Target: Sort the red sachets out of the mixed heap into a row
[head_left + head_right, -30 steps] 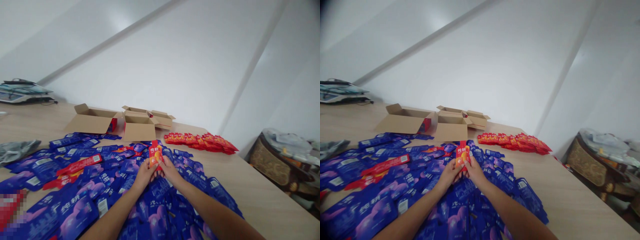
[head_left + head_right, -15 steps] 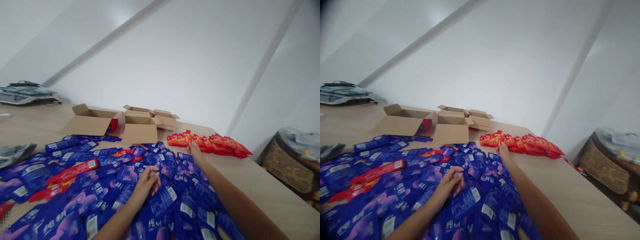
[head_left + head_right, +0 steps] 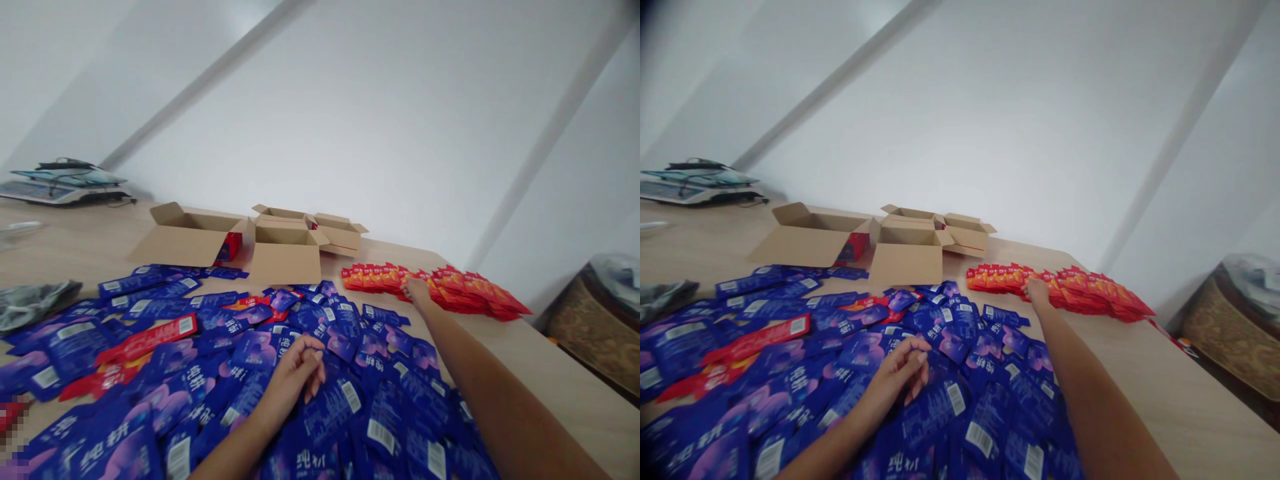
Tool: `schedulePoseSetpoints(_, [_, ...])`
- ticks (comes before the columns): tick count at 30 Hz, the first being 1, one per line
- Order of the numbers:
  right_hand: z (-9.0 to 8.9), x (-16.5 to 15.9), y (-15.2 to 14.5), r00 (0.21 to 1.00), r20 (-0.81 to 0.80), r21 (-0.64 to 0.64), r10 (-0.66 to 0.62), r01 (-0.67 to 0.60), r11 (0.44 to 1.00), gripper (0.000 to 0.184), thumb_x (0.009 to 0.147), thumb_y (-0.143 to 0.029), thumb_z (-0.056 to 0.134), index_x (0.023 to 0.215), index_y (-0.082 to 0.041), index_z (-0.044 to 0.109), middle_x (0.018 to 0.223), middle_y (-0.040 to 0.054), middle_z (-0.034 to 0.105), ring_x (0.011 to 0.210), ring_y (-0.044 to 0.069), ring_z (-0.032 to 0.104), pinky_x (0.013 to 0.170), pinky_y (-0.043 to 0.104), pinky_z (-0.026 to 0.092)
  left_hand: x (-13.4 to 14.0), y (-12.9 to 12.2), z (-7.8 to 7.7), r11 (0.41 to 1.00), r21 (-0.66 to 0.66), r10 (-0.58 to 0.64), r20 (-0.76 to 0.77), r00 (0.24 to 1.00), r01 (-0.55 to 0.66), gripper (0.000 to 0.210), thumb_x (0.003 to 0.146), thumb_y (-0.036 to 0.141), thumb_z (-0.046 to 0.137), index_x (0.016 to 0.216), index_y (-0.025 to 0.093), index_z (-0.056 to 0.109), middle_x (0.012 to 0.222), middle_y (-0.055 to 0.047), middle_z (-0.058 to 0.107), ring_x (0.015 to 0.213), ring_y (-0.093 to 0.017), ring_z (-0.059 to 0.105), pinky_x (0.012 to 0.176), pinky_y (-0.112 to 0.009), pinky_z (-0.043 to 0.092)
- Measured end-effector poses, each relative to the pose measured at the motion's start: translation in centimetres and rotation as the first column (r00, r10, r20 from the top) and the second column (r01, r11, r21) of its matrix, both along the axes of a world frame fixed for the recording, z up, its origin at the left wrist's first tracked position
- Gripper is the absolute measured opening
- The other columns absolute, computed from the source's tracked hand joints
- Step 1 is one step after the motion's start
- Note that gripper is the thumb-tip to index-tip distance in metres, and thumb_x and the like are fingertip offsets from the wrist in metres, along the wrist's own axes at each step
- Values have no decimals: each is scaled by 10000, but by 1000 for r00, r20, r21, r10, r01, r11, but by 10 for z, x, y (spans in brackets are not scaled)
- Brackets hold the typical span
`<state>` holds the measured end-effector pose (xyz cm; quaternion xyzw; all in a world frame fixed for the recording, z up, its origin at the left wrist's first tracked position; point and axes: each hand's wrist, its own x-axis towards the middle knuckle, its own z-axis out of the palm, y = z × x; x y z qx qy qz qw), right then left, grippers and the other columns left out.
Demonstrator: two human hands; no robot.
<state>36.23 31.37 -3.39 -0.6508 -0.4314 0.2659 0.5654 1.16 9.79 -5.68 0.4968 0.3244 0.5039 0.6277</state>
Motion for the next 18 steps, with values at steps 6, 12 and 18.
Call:
schedulePoseSetpoints(6, [10,-46,-62,993,-17,-7,119,-120,993,146,806,-242,481,715,-158,557,477,-24,514,367,76,419,358,178,304,2,-8,13,995,85,58,-8,998,-58,281,803,433,535,929,194,459,542,57,573,344,-77,461,300,-154,329])
schedulePoseSetpoints(12, [2,-151,-166,774,19,-87,633,-629,773,259,780,-328,483,949,-167,596,544,-40,556,383,83,446,356,176,297,-29,16,35,876,407,472,-605,641,-260,206,866,222,371,1019,171,498,823,-34,675,669,-130,647,582,-242,515])
schedulePoseSetpoints(18, [-23,-208,-216,682,141,-15,717,-723,691,249,831,-351,452,902,-172,610,590,-14,592,484,106,542,461,202,394,-82,65,39,889,434,457,-855,245,-144,160,771,190,509,754,141,660,918,-132,697,1021,-258,601,927,-350,410])
